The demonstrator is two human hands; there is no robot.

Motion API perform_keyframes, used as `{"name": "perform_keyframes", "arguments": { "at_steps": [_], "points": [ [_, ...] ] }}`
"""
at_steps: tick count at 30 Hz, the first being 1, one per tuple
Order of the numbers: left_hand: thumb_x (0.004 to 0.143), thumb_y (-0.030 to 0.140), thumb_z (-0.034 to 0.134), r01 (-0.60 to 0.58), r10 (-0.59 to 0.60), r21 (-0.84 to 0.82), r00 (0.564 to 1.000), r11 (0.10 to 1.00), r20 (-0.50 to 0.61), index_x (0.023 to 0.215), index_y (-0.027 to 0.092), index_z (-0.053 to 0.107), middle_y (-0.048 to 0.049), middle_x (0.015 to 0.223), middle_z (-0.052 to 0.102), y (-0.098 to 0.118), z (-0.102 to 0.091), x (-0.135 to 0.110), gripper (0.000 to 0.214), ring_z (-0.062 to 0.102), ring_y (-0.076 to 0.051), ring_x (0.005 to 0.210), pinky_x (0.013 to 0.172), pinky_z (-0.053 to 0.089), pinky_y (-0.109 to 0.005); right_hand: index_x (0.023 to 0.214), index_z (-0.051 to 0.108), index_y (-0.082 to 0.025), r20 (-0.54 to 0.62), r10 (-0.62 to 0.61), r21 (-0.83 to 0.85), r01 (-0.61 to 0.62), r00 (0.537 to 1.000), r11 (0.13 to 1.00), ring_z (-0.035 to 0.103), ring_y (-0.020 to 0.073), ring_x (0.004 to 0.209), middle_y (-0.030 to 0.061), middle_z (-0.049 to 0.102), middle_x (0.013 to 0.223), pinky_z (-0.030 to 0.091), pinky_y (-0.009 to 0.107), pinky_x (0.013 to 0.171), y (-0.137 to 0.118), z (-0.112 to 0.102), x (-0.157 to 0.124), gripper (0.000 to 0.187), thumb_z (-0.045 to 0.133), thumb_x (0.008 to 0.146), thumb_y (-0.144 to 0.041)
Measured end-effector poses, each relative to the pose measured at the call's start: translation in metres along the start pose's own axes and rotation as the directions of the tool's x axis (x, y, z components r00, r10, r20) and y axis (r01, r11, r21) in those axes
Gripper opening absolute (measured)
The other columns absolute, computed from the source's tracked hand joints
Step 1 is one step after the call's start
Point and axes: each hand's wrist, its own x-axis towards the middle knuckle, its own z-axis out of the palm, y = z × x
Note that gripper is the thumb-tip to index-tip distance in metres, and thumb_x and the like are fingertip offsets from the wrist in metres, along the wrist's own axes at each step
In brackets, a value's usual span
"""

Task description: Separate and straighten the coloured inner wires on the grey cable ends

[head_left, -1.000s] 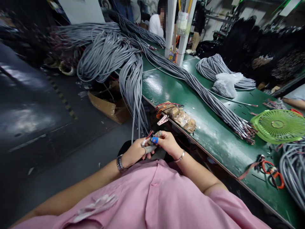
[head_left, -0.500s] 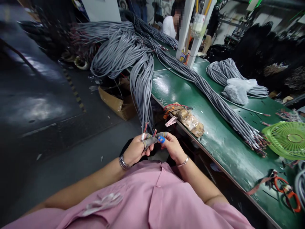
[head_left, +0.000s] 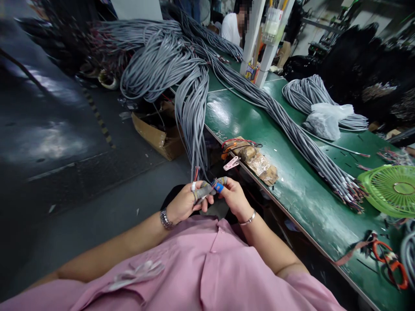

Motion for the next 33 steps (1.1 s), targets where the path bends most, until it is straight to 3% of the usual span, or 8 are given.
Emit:
{"name": "perform_keyframes", "arguments": {
  "at_steps": [5, 10, 13, 16, 20, 26, 29, 33],
  "points": [
    [0.077, 0.031, 0.067, 0.080, -0.092, 0.114, 0.989, 0.990, 0.112, 0.072, 0.013, 0.055, -0.0061, 0.064, 0.068, 0.009, 0.004, -0.001, 0.022, 0.059, -0.011, 0.041, 0.033, 0.021, -0.015, 0.080, 0.066, -0.017, 0.046, -0.057, -0.018, 0.058, 0.997, 0.998, 0.053, 0.0108, 0.062, -0.0003, 0.063, 0.072, 0.044, 0.025, 0.061, -0.008, -0.001, -0.002, 0.020, 0.070, 0.075, -0.036],
    [0.078, 0.032, 0.067, -0.016, 0.021, 0.156, 0.999, 0.988, -0.026, 0.066, 0.012, 0.057, -0.0037, 0.058, 0.064, 0.008, 0.008, -0.001, 0.025, 0.055, -0.008, 0.039, 0.033, 0.022, -0.015, 0.079, 0.066, -0.018, -0.035, -0.080, -0.038, 0.079, 0.996, 0.996, 0.050, 0.0104, 0.060, -0.0012, 0.062, 0.069, 0.042, 0.024, 0.058, -0.012, 0.000, -0.003, 0.018, 0.071, 0.073, -0.034],
    [0.077, 0.031, 0.067, -0.086, 0.092, 0.041, 0.983, 0.995, -0.156, 0.071, 0.012, 0.059, -0.0029, 0.060, 0.064, 0.005, 0.007, 0.002, 0.021, 0.055, -0.008, 0.040, 0.032, 0.024, -0.015, 0.076, 0.066, -0.017, -0.089, -0.056, -0.009, 0.056, 0.994, 0.998, 0.048, 0.0100, 0.058, -0.0014, 0.061, 0.067, 0.039, 0.023, 0.055, -0.007, 0.002, -0.005, 0.017, 0.070, 0.073, -0.033],
    [0.073, 0.029, 0.070, -0.112, 0.088, -0.093, 0.970, 0.989, -0.226, 0.079, 0.013, 0.060, -0.0027, 0.065, 0.066, 0.004, 0.007, 0.004, 0.020, 0.056, -0.008, 0.041, 0.032, 0.025, -0.015, 0.076, 0.066, -0.017, -0.109, -0.078, -0.009, 0.077, 0.991, 0.997, 0.050, 0.0109, 0.060, -0.0007, 0.062, 0.069, 0.040, 0.024, 0.056, -0.003, 0.004, -0.009, 0.016, 0.070, 0.073, -0.033],
    [0.069, 0.030, 0.072, -0.091, 0.059, -0.117, 0.965, 0.989, -0.257, 0.075, 0.013, 0.057, -0.0014, 0.061, 0.064, 0.006, 0.009, 0.004, 0.023, 0.053, -0.007, 0.038, 0.030, 0.024, -0.015, 0.079, 0.066, -0.018, -0.107, -0.086, -0.026, 0.084, 0.991, 0.996, 0.051, 0.0118, 0.063, 0.0002, 0.062, 0.071, 0.041, 0.024, 0.056, -0.004, 0.004, -0.010, 0.019, 0.068, 0.075, -0.036],
    [0.071, 0.028, 0.065, -0.043, 0.046, 0.020, 0.975, 0.999, -0.216, 0.067, 0.015, 0.054, 0.0008, 0.054, 0.061, 0.000, 0.010, 0.001, 0.018, 0.048, -0.006, 0.034, 0.030, 0.023, -0.015, 0.095, 0.066, -0.019, -0.010, -0.058, -0.057, 0.058, 0.998, 0.997, 0.055, 0.0131, 0.070, 0.0014, 0.064, 0.080, 0.042, 0.023, 0.057, -0.011, 0.002, -0.001, 0.027, 0.069, 0.076, -0.038],
    [0.071, 0.026, 0.063, -0.036, 0.051, 0.077, 0.980, 0.996, -0.194, 0.065, 0.015, 0.053, 0.0016, 0.052, 0.060, -0.002, 0.011, 0.001, 0.016, 0.046, -0.006, 0.033, 0.031, 0.022, -0.016, 0.088, 0.066, -0.018, 0.023, -0.045, -0.066, 0.046, 0.999, 0.997, 0.053, 0.0120, 0.064, -0.0001, 0.062, 0.073, 0.042, 0.024, 0.058, -0.011, 0.004, 0.003, 0.028, 0.072, 0.072, -0.040],
    [0.072, 0.027, 0.063, -0.013, 0.041, 0.138, 0.979, 0.990, -0.201, 0.061, 0.015, 0.054, 0.0013, 0.049, 0.058, 0.000, 0.013, 0.000, 0.019, 0.045, -0.005, 0.032, 0.031, 0.020, -0.016, 0.076, 0.065, -0.017, -0.027, 0.011, 0.006, -0.011, 1.000, 1.000, 0.051, 0.0109, 0.059, -0.0013, 0.061, 0.066, 0.042, 0.025, 0.057, -0.010, 0.007, 0.002, 0.026, 0.073, 0.070, -0.041]
  ]
}}
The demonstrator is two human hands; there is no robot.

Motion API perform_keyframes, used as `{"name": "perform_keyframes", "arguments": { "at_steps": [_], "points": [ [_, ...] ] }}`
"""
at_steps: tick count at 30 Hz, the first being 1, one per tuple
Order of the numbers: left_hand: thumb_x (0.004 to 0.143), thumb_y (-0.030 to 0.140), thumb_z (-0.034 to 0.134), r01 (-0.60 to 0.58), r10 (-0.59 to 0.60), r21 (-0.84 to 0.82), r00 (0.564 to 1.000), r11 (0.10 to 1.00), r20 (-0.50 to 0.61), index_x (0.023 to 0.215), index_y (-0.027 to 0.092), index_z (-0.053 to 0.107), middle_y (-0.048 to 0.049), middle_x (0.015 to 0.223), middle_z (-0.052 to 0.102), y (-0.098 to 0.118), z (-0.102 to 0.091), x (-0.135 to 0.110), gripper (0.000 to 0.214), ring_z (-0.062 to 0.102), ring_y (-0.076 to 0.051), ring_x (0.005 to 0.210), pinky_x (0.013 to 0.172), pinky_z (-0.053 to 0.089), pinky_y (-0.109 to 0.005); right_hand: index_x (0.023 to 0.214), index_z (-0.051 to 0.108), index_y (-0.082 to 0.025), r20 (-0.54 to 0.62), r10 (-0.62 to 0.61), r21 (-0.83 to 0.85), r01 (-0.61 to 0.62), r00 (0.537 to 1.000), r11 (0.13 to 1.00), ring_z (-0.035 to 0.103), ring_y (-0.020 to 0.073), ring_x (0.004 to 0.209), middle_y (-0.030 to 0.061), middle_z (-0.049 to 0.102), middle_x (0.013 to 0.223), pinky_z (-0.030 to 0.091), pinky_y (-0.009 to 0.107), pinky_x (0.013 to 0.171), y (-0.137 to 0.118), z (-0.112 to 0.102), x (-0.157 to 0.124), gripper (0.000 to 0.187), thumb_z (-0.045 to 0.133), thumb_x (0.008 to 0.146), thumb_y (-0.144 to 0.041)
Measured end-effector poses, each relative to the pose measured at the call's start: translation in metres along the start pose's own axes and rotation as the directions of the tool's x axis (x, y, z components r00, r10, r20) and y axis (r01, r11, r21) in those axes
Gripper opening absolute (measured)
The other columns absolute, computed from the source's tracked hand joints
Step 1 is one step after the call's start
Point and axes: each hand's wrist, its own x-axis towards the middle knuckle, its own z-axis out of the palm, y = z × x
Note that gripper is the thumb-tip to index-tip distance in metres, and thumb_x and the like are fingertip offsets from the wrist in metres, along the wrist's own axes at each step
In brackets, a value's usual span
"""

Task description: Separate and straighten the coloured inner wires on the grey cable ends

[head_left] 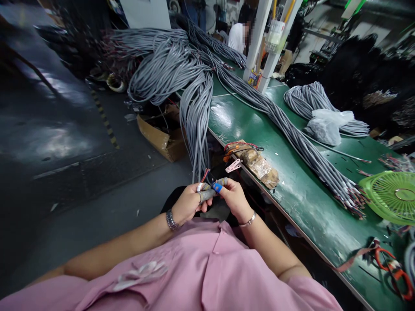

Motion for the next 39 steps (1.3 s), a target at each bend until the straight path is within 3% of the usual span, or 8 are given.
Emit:
{"name": "perform_keyframes", "arguments": {
  "at_steps": [6, 17, 26, 34, 39],
  "points": [
    [0.072, 0.033, 0.068, 0.003, -0.003, -0.055, 1.000, 0.999, -0.007, 0.063, 0.014, 0.055, -0.0007, 0.053, 0.061, 0.000, 0.000, 0.000, 0.024, 0.049, -0.007, 0.035, 0.032, 0.023, -0.017, 0.075, 0.064, -0.017, -0.123, 0.002, 0.051, 0.005, 0.992, 0.999, 0.054, 0.0116, 0.061, -0.0004, 0.062, 0.068, 0.040, 0.024, 0.055, 0.008, 0.003, -0.007, 0.020, 0.071, 0.072, -0.036],
    [0.073, 0.029, 0.063, 0.007, -0.007, 0.015, 1.000, 1.000, -0.014, 0.060, 0.015, 0.054, 0.0011, 0.048, 0.058, -0.003, 0.000, -0.002, 0.021, 0.046, -0.006, 0.032, 0.033, 0.021, -0.017, 0.079, 0.065, -0.017, -0.010, 0.068, 0.037, -0.068, 0.998, 0.997, 0.052, 0.0101, 0.059, -0.0014, 0.061, 0.066, 0.038, 0.021, 0.051, 0.005, -0.001, -0.004, 0.026, 0.075, 0.068, -0.039],
    [0.070, 0.032, 0.068, 0.009, -0.010, -0.012, 0.998, 1.000, -0.058, 0.067, 0.015, 0.056, 0.0012, 0.053, 0.061, -0.003, 0.002, 0.000, 0.021, 0.047, -0.006, 0.034, 0.032, 0.022, -0.017, 0.077, 0.063, -0.017, -0.149, 0.032, 0.095, -0.018, 0.988, 0.995, 0.052, 0.0104, 0.060, -0.0007, 0.062, 0.068, 0.039, 0.022, 0.052, 0.023, 0.002, -0.006, 0.021, 0.070, 0.072, -0.037],
    [0.069, 0.031, 0.067, 0.037, -0.037, -0.012, 0.997, 0.999, -0.067, 0.064, 0.015, 0.054, 0.0024, 0.048, 0.057, 0.002, 0.001, 0.000, 0.021, 0.043, -0.005, 0.031, 0.031, 0.022, -0.016, 0.079, 0.064, -0.018, -0.076, 0.105, 0.173, -0.091, 0.992, 0.981, 0.045, 0.0081, 0.053, -0.0025, 0.058, 0.065, 0.039, 0.022, 0.051, 0.021, -0.001, -0.004, 0.029, 0.072, 0.070, -0.045],
    [0.070, 0.031, 0.067, 0.044, -0.043, -0.028, 0.999, 0.999, 0.029, 0.062, 0.015, 0.056, 0.0020, 0.047, 0.057, 0.016, -0.010, 0.007, 0.022, 0.041, -0.005, 0.029, 0.030, 0.023, -0.016, 0.083, 0.065, -0.018, -0.132, 0.111, 0.298, -0.067, 0.985, 0.952, 0.042, 0.0078, 0.053, -0.0004, 0.055, 0.071, 0.042, 0.023, 0.052, 0.021, -0.018, 0.000, 0.042, 0.059, 0.077, -0.059]
  ]
}}
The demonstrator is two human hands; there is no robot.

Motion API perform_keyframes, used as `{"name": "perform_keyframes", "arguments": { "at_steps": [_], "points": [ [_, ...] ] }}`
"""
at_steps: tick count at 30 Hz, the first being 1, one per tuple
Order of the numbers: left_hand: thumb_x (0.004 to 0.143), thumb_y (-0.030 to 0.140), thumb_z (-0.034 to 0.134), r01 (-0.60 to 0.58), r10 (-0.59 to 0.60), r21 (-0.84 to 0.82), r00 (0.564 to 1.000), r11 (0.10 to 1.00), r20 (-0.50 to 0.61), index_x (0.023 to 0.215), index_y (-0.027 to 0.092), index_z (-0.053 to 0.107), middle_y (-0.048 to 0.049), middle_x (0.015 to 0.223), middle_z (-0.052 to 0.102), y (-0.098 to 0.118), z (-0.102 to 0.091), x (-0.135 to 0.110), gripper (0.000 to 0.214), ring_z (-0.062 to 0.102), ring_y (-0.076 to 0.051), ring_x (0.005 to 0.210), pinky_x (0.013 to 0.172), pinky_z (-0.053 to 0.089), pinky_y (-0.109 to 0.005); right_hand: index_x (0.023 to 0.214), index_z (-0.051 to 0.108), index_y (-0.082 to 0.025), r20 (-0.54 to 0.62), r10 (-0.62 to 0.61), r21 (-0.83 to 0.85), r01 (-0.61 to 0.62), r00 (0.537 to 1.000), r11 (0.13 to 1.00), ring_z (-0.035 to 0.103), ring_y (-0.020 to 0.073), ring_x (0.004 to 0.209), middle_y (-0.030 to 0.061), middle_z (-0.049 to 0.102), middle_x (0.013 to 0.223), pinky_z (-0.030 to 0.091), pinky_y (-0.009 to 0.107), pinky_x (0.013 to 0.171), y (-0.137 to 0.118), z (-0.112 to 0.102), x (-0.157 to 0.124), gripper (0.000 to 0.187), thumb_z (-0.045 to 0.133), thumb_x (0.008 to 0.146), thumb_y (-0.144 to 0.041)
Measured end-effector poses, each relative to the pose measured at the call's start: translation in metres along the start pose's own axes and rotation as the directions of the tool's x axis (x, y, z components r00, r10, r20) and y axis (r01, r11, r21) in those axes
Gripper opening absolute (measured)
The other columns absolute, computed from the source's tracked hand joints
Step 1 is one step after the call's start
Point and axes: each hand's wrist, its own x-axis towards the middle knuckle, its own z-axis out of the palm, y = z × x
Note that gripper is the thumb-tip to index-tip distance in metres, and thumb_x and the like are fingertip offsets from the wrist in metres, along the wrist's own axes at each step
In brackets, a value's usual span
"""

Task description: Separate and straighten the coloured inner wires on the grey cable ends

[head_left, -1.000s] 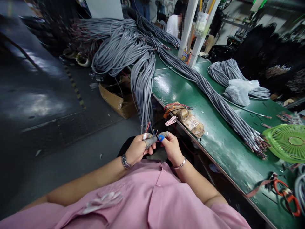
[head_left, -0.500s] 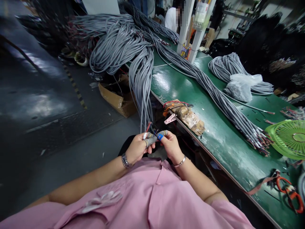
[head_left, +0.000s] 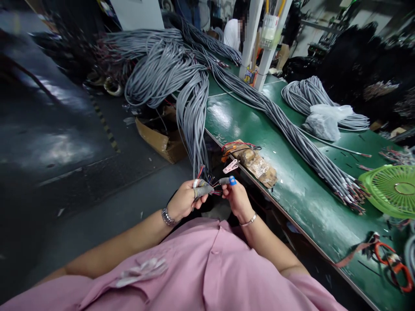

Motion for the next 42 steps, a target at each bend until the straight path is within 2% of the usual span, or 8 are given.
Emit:
{"name": "perform_keyframes", "arguments": {
  "at_steps": [5, 9, 14, 17, 22, 26, 34, 42],
  "points": [
    [0.071, 0.030, 0.069, 0.071, -0.072, 0.013, 0.977, 0.997, 0.200, 0.068, 0.012, 0.064, 0.0007, 0.045, 0.056, 0.020, -0.008, 0.011, 0.018, 0.037, -0.004, 0.027, 0.029, 0.023, -0.016, 0.087, 0.065, -0.017, -0.015, -0.007, 0.066, 0.008, 1.000, 0.998, 0.043, 0.0081, 0.055, 0.0016, 0.057, 0.076, 0.042, 0.022, 0.051, -0.012, -0.013, 0.017, 0.051, 0.055, 0.077, -0.066],
    [0.071, 0.031, 0.071, 0.123, -0.127, 0.033, 0.938, 0.992, 0.324, 0.066, 0.012, 0.067, -0.0014, 0.043, 0.056, 0.031, -0.003, 0.022, 0.021, 0.037, -0.004, 0.027, 0.028, 0.021, -0.015, 0.094, 0.065, -0.019, 0.102, 0.036, 0.079, -0.044, 0.994, 0.996, 0.043, 0.0090, 0.055, 0.0024, 0.060, 0.080, 0.043, 0.023, 0.053, -0.025, -0.006, 0.028, 0.056, 0.053, 0.075, -0.071],
    [0.067, 0.027, 0.074, 0.171, -0.164, 0.018, 0.901, 0.985, 0.401, 0.063, 0.012, 0.068, -0.0024, 0.042, 0.055, 0.038, 0.004, 0.034, 0.017, 0.037, -0.004, 0.027, 0.028, 0.020, -0.015, 0.076, 0.064, -0.017, -0.076, -0.237, -0.123, 0.227, 0.969, 0.966, 0.043, 0.0098, 0.055, 0.0012, 0.057, 0.068, 0.039, 0.024, 0.055, -0.022, 0.003, 0.032, 0.048, 0.053, 0.081, -0.063],
    [0.066, 0.026, 0.074, 0.191, -0.179, 0.015, 0.889, 0.982, 0.420, 0.064, 0.012, 0.068, -0.0028, 0.042, 0.055, 0.038, 0.003, 0.041, 0.016, 0.036, -0.004, 0.027, 0.028, 0.019, -0.015, 0.075, 0.064, -0.017, -0.084, -0.293, -0.085, 0.287, 0.952, 0.954, 0.042, 0.0097, 0.054, 0.0006, 0.055, 0.065, 0.038, 0.024, 0.054, -0.017, 0.004, 0.033, 0.047, 0.050, 0.084, -0.061],
    [0.069, 0.026, 0.071, 0.185, -0.159, -0.014, 0.877, 0.983, 0.453, 0.070, 0.009, 0.069, -0.0024, 0.043, 0.056, 0.026, -0.003, 0.053, 0.018, 0.037, -0.004, 0.027, 0.027, 0.020, -0.014, 0.091, 0.065, -0.019, 0.060, -0.108, 0.288, 0.086, 0.992, 0.954, 0.043, 0.0091, 0.057, -0.0003, 0.056, 0.073, 0.042, 0.022, 0.054, -0.021, 0.009, 0.036, 0.043, 0.058, 0.080, -0.060],
    [0.068, 0.024, 0.071, 0.187, -0.155, -0.025, 0.873, 0.982, 0.462, 0.071, 0.008, 0.069, -0.0026, 0.044, 0.057, 0.021, -0.003, 0.058, 0.017, 0.038, -0.004, 0.026, 0.026, 0.020, -0.014, 0.082, 0.064, -0.018, 0.026, -0.070, 0.424, 0.053, 0.997, 0.904, 0.044, 0.0078, 0.058, -0.0020, 0.054, 0.069, 0.043, 0.019, 0.055, -0.022, 0.011, 0.038, 0.033, 0.066, 0.079, -0.051],
    [0.067, 0.024, 0.069, 0.209, -0.189, 0.002, 0.883, 0.978, 0.430, 0.068, 0.009, 0.067, -0.0013, 0.040, 0.054, 0.023, 0.002, 0.056, 0.016, 0.036, -0.004, 0.024, 0.026, 0.018, -0.013, 0.080, 0.064, -0.017, 0.020, -0.084, 0.448, 0.066, 0.996, 0.891, 0.044, 0.0068, 0.056, -0.0027, 0.055, 0.067, 0.043, 0.018, 0.054, -0.024, 0.013, 0.038, 0.029, 0.067, 0.080, -0.046],
    [0.069, 0.024, 0.069, 0.160, -0.159, 0.031, 0.899, 0.987, 0.407, 0.067, 0.009, 0.066, -0.0021, 0.043, 0.057, 0.020, -0.003, 0.048, 0.015, 0.036, -0.004, 0.026, 0.027, 0.019, -0.014, 0.088, 0.065, -0.017, 0.150, 0.010, 0.437, -0.075, 0.989, 0.896, 0.053, 0.0097, 0.060, 0.0022, 0.064, 0.079, 0.049, 0.022, 0.055, -0.025, 0.006, 0.035, 0.045, 0.056, 0.081, -0.060]
  ]
}}
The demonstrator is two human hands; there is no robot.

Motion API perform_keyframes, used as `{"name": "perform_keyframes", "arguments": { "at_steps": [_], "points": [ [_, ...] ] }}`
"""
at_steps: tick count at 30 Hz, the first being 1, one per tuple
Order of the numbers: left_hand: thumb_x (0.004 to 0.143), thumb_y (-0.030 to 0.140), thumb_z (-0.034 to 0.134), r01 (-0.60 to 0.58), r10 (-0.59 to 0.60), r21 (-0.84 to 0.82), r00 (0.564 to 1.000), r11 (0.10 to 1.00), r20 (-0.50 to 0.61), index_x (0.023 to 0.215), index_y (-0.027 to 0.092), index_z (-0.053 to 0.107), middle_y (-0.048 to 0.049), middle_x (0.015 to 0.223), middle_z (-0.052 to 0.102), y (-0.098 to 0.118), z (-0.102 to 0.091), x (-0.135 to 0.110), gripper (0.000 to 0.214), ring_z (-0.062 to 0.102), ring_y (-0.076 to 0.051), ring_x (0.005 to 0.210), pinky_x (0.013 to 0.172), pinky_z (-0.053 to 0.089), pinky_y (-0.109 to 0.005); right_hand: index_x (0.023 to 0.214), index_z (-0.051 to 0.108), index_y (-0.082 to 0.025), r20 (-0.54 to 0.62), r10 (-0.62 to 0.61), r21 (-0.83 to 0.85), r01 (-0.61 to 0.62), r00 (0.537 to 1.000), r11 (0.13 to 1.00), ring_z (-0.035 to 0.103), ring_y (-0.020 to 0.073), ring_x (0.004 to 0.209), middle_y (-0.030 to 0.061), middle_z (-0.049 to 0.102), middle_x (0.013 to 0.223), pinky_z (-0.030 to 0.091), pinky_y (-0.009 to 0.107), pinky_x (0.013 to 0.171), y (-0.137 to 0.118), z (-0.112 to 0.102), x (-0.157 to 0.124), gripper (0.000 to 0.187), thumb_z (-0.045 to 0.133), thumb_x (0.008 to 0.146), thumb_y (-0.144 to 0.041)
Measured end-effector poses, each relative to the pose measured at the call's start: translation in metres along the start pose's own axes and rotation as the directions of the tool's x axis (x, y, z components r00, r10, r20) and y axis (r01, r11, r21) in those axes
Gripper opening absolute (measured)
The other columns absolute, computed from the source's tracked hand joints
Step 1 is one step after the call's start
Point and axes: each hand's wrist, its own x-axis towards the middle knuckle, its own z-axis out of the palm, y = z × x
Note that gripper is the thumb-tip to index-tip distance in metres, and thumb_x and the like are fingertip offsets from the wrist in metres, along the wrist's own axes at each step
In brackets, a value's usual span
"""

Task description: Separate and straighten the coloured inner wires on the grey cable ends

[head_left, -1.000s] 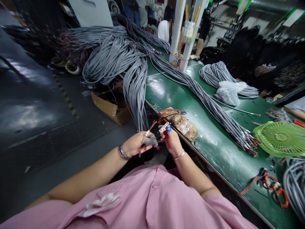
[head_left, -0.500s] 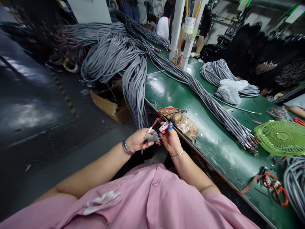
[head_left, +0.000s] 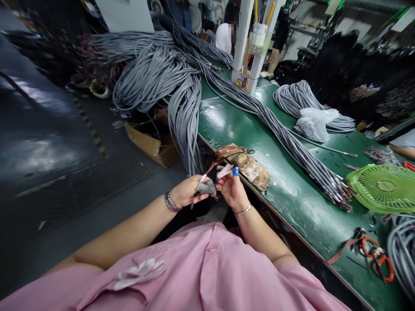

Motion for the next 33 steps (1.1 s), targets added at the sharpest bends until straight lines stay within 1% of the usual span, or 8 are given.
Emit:
{"name": "perform_keyframes", "arguments": {
  "at_steps": [3, 8, 12, 14, 18, 21, 29, 33],
  "points": [
    [0.070, 0.025, 0.070, -0.014, 0.014, 0.014, 1.000, 1.000, -0.026, 0.067, 0.009, 0.065, -0.0015, 0.043, 0.057, 0.000, 0.004, -0.007, 0.017, 0.037, -0.004, 0.026, 0.027, 0.020, -0.014, 0.093, 0.066, -0.015, 0.002, -0.007, -0.023, 0.007, 1.000, 1.000, 0.054, 0.0092, 0.061, 0.0026, 0.066, 0.081, 0.050, 0.021, 0.056, -0.001, 0.001, -0.003, 0.039, 0.062, 0.081, -0.052],
    [0.068, 0.027, 0.072, -0.038, 0.035, -0.049, 0.998, 0.998, -0.054, 0.067, 0.010, 0.065, -0.0007, 0.042, 0.056, 0.002, 0.008, -0.010, 0.018, 0.037, -0.004, 0.026, 0.027, 0.021, -0.014, 0.089, 0.065, -0.016, -0.067, -0.142, -0.131, 0.132, 0.988, 0.983, 0.049, 0.0073, 0.056, 0.0008, 0.064, 0.077, 0.047, 0.020, 0.054, 0.003, 0.002, -0.005, 0.028, 0.064, 0.082, -0.043],
    [0.066, 0.026, 0.073, -0.042, 0.033, -0.132, 0.997, 0.990, -0.069, 0.068, 0.010, 0.066, -0.0005, 0.042, 0.055, 0.006, 0.007, -0.004, 0.018, 0.035, -0.004, 0.027, 0.027, 0.022, -0.014, 0.079, 0.065, -0.015, -0.159, -0.352, -0.344, 0.283, 0.922, 0.895, 0.048, 0.0076, 0.055, 0.0007, 0.063, 0.070, 0.043, 0.020, 0.054, 0.008, -0.003, -0.002, 0.034, 0.061, 0.082, -0.049],
    [0.066, 0.025, 0.073, -0.031, 0.022, -0.145, 0.998, 0.989, -0.061, 0.068, 0.010, 0.066, -0.0005, 0.042, 0.055, 0.006, 0.006, -0.001, 0.017, 0.035, -0.004, 0.027, 0.027, 0.021, -0.014, 0.076, 0.064, -0.015, -0.169, -0.395, -0.393, 0.306, 0.903, 0.867, 0.048, 0.0079, 0.055, 0.0009, 0.062, 0.069, 0.041, 0.020, 0.053, 0.010, -0.006, 0.000, 0.037, 0.060, 0.082, -0.052],
    [0.066, 0.024, 0.073, -0.027, 0.023, -0.139, 0.999, 0.990, -0.034, 0.069, 0.011, 0.066, -0.0008, 0.044, 0.056, 0.003, 0.005, 0.004, 0.016, 0.036, -0.004, 0.027, 0.027, 0.022, -0.014, 0.089, 0.066, -0.016, -0.081, -0.197, -0.218, 0.176, 0.977, 0.960, 0.046, 0.0083, 0.054, 0.0007, 0.061, 0.072, 0.043, 0.021, 0.052, 0.010, -0.007, 0.007, 0.044, 0.059, 0.080, -0.059],
    [0.066, 0.025, 0.072, -0.029, 0.025, -0.136, 0.999, 0.990, -0.029, 0.070, 0.011, 0.065, -0.0010, 0.046, 0.057, 0.000, 0.003, 0.006, 0.016, 0.037, -0.004, 0.027, 0.027, 0.023, -0.014, 0.097, 0.066, -0.016, -0.026, -0.068, -0.071, 0.066, 0.997, 0.995, 0.047, 0.0081, 0.055, 0.0009, 0.061, 0.074, 0.046, 0.021, 0.053, 0.008, -0.006, 0.009, 0.047, 0.062, 0.078, -0.059],
    [0.064, 0.024, 0.073, -0.013, 0.009, -0.148, 1.000, 0.989, -0.027, 0.071, 0.011, 0.064, -0.0016, 0.049, 0.059, -0.001, 0.001, 0.008, 0.017, 0.038, -0.004, 0.028, 0.026, 0.024, -0.014, 0.096, 0.066, -0.018, 0.041, -0.014, 0.049, 0.012, 0.999, 0.999, 0.052, 0.0081, 0.059, 0.0013, 0.065, 0.082, 0.046, 0.019, 0.052, 0.003, -0.002, 0.010, 0.043, 0.069, 0.075, -0.055],
    [0.065, 0.023, 0.072, 0.003, -0.007, -0.141, 1.000, 0.990, -0.025, 0.068, 0.011, 0.064, -0.0006, 0.044, 0.056, 0.001, 0.003, 0.008, 0.015, 0.037, -0.004, 0.027, 0.027, 0.023, -0.013, 0.092, 0.066, -0.017, -0.038, -0.039, 0.033, 0.040, 0.999, 0.999, 0.051, 0.0081, 0.058, 0.0006, 0.064, 0.076, 0.046, 0.018, 0.052, 0.003, 0.000, 0.013, 0.039, 0.066, 0.078, -0.053]
  ]
}}
